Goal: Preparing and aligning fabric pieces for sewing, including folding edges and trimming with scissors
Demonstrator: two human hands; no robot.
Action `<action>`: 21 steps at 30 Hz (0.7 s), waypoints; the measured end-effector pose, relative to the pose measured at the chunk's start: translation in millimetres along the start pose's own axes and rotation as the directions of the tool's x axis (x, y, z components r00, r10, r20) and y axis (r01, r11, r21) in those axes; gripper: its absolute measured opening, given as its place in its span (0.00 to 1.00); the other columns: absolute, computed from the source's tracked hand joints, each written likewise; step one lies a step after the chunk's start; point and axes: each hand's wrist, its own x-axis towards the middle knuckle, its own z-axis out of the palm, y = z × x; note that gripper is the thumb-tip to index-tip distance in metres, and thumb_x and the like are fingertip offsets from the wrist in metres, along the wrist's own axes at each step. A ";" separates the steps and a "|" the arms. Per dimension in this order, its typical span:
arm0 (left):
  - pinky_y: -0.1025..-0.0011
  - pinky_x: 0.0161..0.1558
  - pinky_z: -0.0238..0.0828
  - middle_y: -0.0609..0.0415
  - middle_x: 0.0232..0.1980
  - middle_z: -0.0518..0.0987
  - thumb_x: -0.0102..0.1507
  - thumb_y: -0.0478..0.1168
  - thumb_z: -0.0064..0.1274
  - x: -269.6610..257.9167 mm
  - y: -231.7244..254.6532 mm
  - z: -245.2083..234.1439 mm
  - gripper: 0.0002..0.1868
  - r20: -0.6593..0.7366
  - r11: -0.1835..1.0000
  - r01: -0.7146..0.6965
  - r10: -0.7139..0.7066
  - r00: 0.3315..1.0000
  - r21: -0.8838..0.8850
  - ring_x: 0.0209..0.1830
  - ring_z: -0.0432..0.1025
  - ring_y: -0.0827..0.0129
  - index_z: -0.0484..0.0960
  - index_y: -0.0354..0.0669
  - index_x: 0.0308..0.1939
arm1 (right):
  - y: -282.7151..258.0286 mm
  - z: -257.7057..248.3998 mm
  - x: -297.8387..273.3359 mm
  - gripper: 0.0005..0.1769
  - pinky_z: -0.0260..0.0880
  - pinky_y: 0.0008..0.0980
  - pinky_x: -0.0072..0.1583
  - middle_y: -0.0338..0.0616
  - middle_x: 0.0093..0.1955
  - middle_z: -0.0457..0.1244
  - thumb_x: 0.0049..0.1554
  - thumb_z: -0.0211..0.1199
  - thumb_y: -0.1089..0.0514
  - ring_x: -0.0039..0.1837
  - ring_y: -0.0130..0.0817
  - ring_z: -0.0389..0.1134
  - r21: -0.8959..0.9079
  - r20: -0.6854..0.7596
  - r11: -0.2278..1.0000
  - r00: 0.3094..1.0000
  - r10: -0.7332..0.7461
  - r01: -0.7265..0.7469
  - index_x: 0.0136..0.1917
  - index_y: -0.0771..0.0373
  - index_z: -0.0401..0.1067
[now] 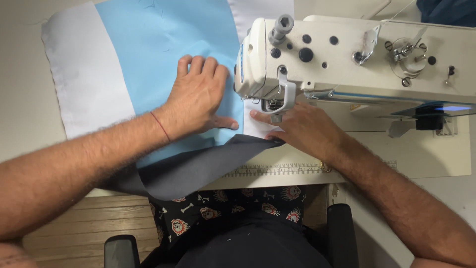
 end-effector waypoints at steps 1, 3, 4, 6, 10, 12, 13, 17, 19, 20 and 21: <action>0.49 0.65 0.47 0.42 0.54 0.71 0.41 0.75 0.70 3.1 -4.1 -2.5 0.63 -0.025 0.999 0.003 -0.002 1.000 0.040 0.62 0.62 0.45 0.67 0.36 0.66 | 1.7 -1.0 1.4 0.36 0.77 0.46 0.53 0.49 0.35 0.71 0.59 0.54 0.32 0.47 0.52 0.75 -0.025 -0.007 1.000 1.000 0.007 -0.007 0.80 0.27 0.57; 0.46 0.66 0.48 0.39 0.65 0.65 0.41 0.80 0.66 7.0 -9.8 7.4 0.63 -0.039 0.995 -0.029 0.033 0.999 0.098 0.69 0.57 0.41 0.68 0.44 0.67 | 4.9 1.6 5.2 0.37 0.78 0.43 0.47 0.48 0.48 0.70 0.58 0.55 0.31 0.49 0.48 0.74 -0.038 -0.011 0.999 1.000 -0.024 0.024 0.80 0.27 0.56; 0.43 0.67 0.49 0.36 0.76 0.60 0.40 0.85 0.61 6.3 -11.7 13.3 0.62 -0.047 0.986 -0.063 0.070 0.996 0.153 0.77 0.51 0.37 0.69 0.52 0.68 | 4.1 4.1 5.9 0.38 0.79 0.40 0.42 0.46 0.60 0.69 0.58 0.55 0.30 0.50 0.45 0.74 -0.048 -0.011 0.997 0.999 -0.053 0.053 0.80 0.27 0.55; 0.37 0.70 0.35 0.34 0.80 0.48 0.41 0.88 0.55 14.7 -17.2 6.1 0.62 0.133 0.988 -0.050 0.031 0.991 0.144 0.79 0.40 0.33 0.67 0.57 0.68 | 6.3 15.3 6.1 0.40 0.77 0.40 0.43 0.43 0.58 0.71 0.56 0.59 0.29 0.49 0.44 0.74 -0.071 -0.053 0.996 0.997 -0.054 0.050 0.80 0.26 0.56; 0.29 0.70 0.12 0.30 0.85 0.34 0.44 0.92 0.49 32.0 -12.6 -6.9 0.62 0.422 0.971 -0.072 -0.031 0.906 0.226 0.83 0.23 0.31 0.65 0.58 0.70 | 11.6 17.7 4.3 0.41 0.75 0.42 0.49 0.38 0.50 0.72 0.56 0.65 0.37 0.46 0.45 0.74 -0.013 -0.051 0.999 0.998 -0.032 0.032 0.80 0.31 0.58; 0.27 0.70 0.15 0.30 0.84 0.36 0.43 0.91 0.52 36.5 -12.9 -2.7 0.66 0.417 0.976 -0.083 -0.008 0.909 0.199 0.83 0.26 0.31 0.61 0.55 0.73 | 16.8 28.6 3.8 0.25 0.75 0.43 0.49 0.41 0.44 0.72 0.58 0.58 0.28 0.45 0.45 0.74 -0.037 0.015 0.999 1.000 0.027 -0.026 0.58 0.44 0.67; 0.26 0.70 0.17 0.30 0.84 0.38 0.41 0.91 0.54 37.7 -16.6 -3.2 0.71 0.405 0.978 -0.090 0.007 0.914 0.186 0.83 0.29 0.31 0.58 0.53 0.76 | 18.8 32.5 7.6 0.40 0.74 0.43 0.49 0.45 0.38 0.71 0.59 0.52 0.19 0.44 0.45 0.74 -0.069 0.064 0.994 0.994 0.086 -0.082 0.36 0.57 0.76; 0.27 0.70 0.12 0.43 0.85 0.30 0.40 0.93 0.52 38.0 -16.1 -13.1 0.80 0.509 0.977 -0.046 -0.066 0.858 0.206 0.83 0.22 0.38 0.34 0.58 0.82 | 18.9 35.5 8.6 0.39 0.75 0.42 0.43 0.37 0.32 0.69 0.60 0.50 0.19 0.39 0.41 0.74 -0.138 0.022 0.990 0.999 0.034 -0.030 0.30 0.52 0.74; 0.26 0.69 0.11 0.44 0.85 0.32 0.39 0.94 0.51 36.7 -18.4 -12.3 0.81 0.478 0.981 -0.027 -0.071 0.875 0.194 0.83 0.22 0.40 0.31 0.62 0.82 | 19.0 30.1 11.6 0.34 0.74 0.46 0.50 0.43 0.38 0.71 0.60 0.55 0.25 0.46 0.47 0.74 -0.071 0.125 0.994 0.988 0.091 -0.083 0.36 0.55 0.78; 0.26 0.69 0.11 0.44 0.85 0.32 0.39 0.94 0.51 38.1 -17.4 -14.6 0.81 0.475 0.980 -0.026 -0.071 0.877 0.195 0.83 0.22 0.40 0.31 0.62 0.82 | 20.1 29.6 13.1 0.34 0.74 0.46 0.50 0.43 0.38 0.71 0.60 0.55 0.25 0.46 0.47 0.74 -0.074 0.124 0.994 0.988 0.092 -0.084 0.36 0.55 0.78; 0.24 0.68 0.12 0.42 0.85 0.31 0.40 0.94 0.50 37.4 -16.1 -16.1 0.80 0.505 0.977 -0.025 -0.087 0.859 0.212 0.83 0.22 0.39 0.31 0.60 0.82 | 19.8 29.8 14.5 0.35 0.74 0.45 0.51 0.44 0.37 0.72 0.60 0.53 0.24 0.45 0.48 0.75 -0.098 0.158 0.991 0.982 0.105 -0.091 0.35 0.54 0.78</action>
